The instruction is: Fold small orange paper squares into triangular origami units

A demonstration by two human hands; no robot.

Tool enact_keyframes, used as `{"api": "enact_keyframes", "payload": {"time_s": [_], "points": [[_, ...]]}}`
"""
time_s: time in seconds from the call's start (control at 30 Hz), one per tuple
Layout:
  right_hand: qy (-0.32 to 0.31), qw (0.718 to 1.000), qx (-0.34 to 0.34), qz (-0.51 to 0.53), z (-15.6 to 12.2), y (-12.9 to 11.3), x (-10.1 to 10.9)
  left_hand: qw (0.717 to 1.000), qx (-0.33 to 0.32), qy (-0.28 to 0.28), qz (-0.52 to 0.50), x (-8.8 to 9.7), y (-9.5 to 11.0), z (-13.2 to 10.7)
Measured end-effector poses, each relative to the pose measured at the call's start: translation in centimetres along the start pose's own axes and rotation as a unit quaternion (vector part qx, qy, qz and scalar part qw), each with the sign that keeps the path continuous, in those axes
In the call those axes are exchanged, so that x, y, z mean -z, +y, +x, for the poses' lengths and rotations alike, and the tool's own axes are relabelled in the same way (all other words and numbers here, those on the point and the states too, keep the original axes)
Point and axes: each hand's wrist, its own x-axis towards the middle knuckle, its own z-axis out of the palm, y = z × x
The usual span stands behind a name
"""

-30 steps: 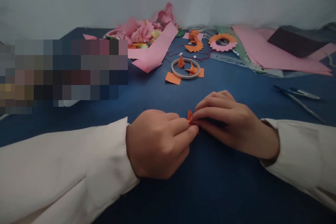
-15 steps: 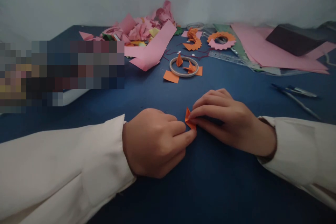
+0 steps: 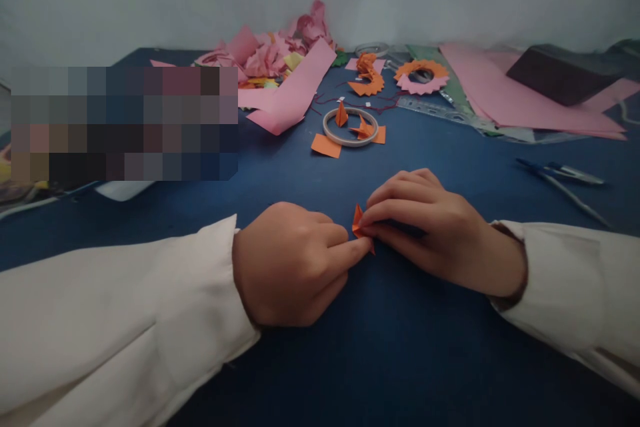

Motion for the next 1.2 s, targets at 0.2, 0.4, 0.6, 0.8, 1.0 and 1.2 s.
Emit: {"api": "enact_keyframes", "payload": {"time_s": [0.2, 0.4, 0.6, 0.8, 1.0, 1.2], "points": [[-0.003, 1.000, -0.008, 0.001, 0.1, -0.2, 0.1, 0.998, -0.015, -0.043, -0.038, 0.6, -0.2, 0.0], [-0.002, 1.000, -0.005, -0.002, 0.1, -0.2, 0.1, 0.998, -0.031, -0.027, -0.049, 0.4, 0.0, -0.1], [0.001, 1.000, -0.001, -0.001, 0.1, -0.2, 0.0, 0.999, 0.014, 0.033, -0.015, -0.3, 0.1, -0.2], [-0.004, 1.000, -0.008, 0.003, 0.2, -0.3, 0.1, 0.995, 0.087, 0.033, -0.019, -0.2, 0.2, 0.0], [-0.004, 1.000, -0.013, 0.003, 0.2, -0.4, 0.1, 0.996, 0.072, 0.042, 0.024, -0.1, 1.2, 0.1], [0.019, 1.000, -0.010, -0.022, 0.1, -0.5, 0.0, 0.997, 0.062, 0.046, -0.006, -0.3, 1.5, 0.3]]}}
